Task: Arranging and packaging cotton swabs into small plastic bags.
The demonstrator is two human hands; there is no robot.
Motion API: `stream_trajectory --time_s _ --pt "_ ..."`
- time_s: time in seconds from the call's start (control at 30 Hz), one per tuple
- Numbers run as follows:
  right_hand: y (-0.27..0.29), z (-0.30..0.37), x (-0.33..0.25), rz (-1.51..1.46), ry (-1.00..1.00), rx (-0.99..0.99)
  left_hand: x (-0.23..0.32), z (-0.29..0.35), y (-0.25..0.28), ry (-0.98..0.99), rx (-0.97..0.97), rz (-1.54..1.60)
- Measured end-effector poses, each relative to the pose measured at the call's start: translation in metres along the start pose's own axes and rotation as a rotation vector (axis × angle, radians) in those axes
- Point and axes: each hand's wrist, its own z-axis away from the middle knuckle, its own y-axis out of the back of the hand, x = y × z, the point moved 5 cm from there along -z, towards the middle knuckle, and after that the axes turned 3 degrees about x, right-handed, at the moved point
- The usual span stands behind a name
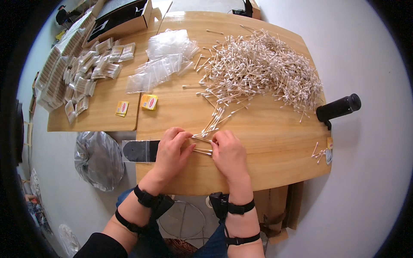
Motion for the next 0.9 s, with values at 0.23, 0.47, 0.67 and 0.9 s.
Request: stream_trajectory --time_s 0.23,0.47,0.67,0.9 --pt "-0.002 0.001 -0.003 -0.050 0.090 -0.124 -0.007 -0.003 -0.003 0.054 -0.020 0.029" --pt "0.003 -0.005 -0.011 -0.094 0.035 0.071 -0.005 -0.003 -0.005 -0.007 -0.094 0.003" --pt "0.000 -0.007 0.011 0.034 0.011 0.106 -0.006 -0.001 -0.005 -0.027 -0.138 0.025" --pt "0.025 -0.005 0.014 0.062 -0.009 0.248 -0.005 0.002 -0.005 -0.029 -0.154 0.035"
